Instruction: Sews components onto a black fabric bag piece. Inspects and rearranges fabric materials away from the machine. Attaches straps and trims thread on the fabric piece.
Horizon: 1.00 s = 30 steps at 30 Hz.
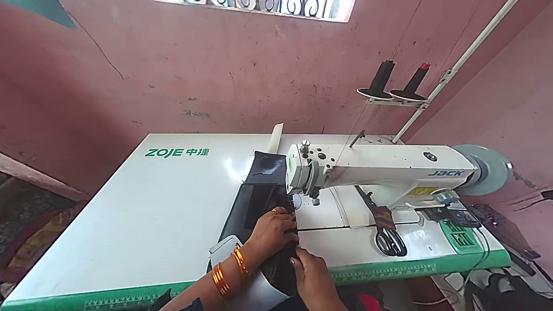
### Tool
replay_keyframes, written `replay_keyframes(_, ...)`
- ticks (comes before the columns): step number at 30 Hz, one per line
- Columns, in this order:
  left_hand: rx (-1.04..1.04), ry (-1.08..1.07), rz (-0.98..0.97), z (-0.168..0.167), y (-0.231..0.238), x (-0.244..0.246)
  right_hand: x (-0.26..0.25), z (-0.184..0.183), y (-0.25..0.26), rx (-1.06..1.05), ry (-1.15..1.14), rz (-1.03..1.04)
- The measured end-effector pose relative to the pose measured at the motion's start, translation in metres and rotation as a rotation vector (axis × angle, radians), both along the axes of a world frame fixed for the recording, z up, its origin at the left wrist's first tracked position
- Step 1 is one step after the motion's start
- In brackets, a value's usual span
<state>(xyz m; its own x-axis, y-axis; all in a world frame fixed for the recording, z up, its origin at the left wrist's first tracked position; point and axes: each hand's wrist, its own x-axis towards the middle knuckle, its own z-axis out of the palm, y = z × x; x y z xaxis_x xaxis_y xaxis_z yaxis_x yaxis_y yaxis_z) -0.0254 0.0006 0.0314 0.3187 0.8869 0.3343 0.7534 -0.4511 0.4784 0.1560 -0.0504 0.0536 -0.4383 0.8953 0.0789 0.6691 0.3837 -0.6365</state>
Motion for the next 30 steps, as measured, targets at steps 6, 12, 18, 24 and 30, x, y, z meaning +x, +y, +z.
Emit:
replay_keyframes(6,-0.067,-0.007,0.025,0.004,0.034,-0.016,-0.013,-0.015,0.035,0.201,0.077,-0.048)
replay_keyframes(12,-0.307,0.091,0.092,0.032,0.069,-0.029,-0.029,-0.003,0.074,0.051,0.057,-0.043)
replay_keyframes(18,-0.441,0.096,0.072,0.037,0.095,-0.042,-0.037,0.005,0.095,-0.006,-0.060,-0.029)
replay_keyframes(24,-0.609,-0.040,0.502,0.068,0.121,-0.055,-0.032,0.013,0.109,-0.195,-0.061,-0.018)
replay_keyframes(30,-0.455,-0.355,0.590,0.042,0.114,-0.071,-0.018,0.014,0.164,-0.477,0.693,-0.283)
